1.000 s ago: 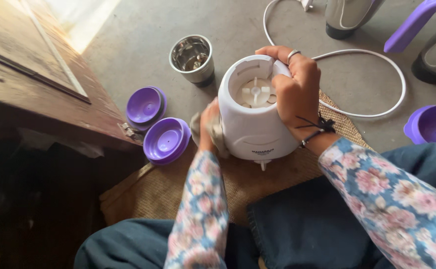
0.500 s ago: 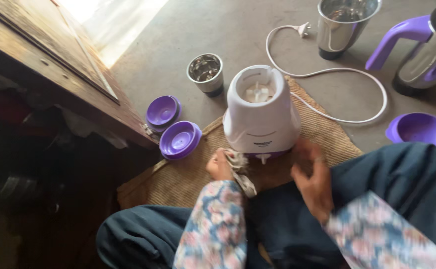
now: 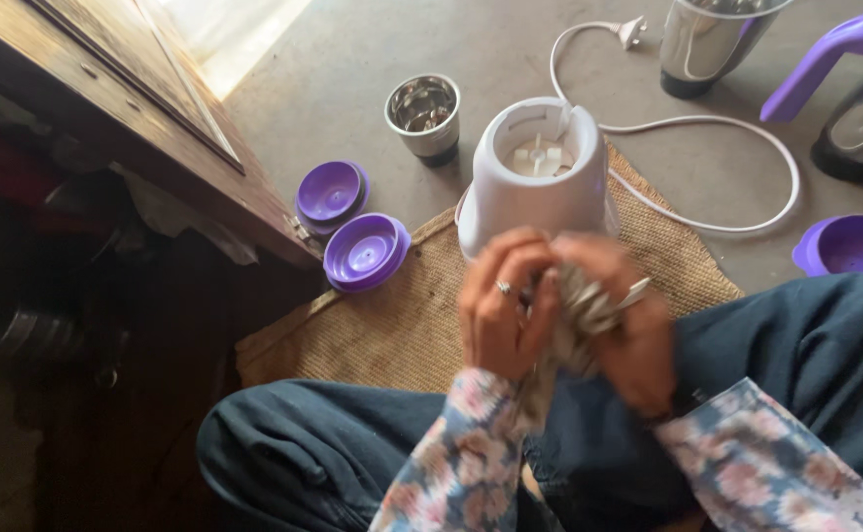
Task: The person sits on a mat and wipes the exterior and interior of a white and purple blender base with a cloth. They rotate the base to clean all sides, including the bottom and the top opening, then place it back on the mat.
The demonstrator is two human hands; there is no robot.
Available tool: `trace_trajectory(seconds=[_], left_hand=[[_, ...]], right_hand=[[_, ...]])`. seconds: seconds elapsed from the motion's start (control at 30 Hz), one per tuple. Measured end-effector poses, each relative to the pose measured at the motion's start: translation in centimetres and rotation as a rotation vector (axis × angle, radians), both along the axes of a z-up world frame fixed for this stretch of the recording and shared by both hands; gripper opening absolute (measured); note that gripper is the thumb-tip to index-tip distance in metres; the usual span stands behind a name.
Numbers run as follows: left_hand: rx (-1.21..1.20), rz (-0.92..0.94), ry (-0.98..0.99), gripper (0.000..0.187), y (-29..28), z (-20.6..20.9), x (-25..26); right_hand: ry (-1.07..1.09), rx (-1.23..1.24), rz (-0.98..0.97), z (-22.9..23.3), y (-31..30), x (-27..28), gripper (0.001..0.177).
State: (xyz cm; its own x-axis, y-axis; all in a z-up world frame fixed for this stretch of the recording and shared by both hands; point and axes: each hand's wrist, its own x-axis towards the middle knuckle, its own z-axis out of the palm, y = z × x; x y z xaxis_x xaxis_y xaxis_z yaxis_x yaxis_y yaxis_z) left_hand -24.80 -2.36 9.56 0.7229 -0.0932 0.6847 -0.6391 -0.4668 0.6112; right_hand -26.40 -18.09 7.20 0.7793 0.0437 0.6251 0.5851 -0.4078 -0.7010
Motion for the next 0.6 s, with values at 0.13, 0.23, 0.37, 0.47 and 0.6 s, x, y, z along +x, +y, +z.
trace_trajectory(seconds=[0.13,0.23,0.37,0.47,0.6], left_hand=[[0.064,0.107,0.024,0.045,1.9,0.7,3.2],[0.062,0.02,0.138,0.061,2.5,-0.6,4.5],[-0.08,-0.046,0.209,0.067,1.0,-3.9,4.7],[-0.065,0.039,0.194,0.066,0.4,-6.0,4.5],[-0.047,0.079,0.191,0.068,-0.1,-6.9,5.0]], right_hand=[[-0.074,0.065,-0.232,0.7,-1.2,3.6,0.041],[-0.209,-0.258,-0.204,-0.8,-0.3,7.9,0.07],[-0.177,-0.46,-0.164,-6.3,0.2,6.2,0.078],[-0.146,-0.478,-0.207,-9.4,0.5,5.7,0.082],[-0.103,-0.391,-0.221,-10.6,1.5,4.2,0.095]])
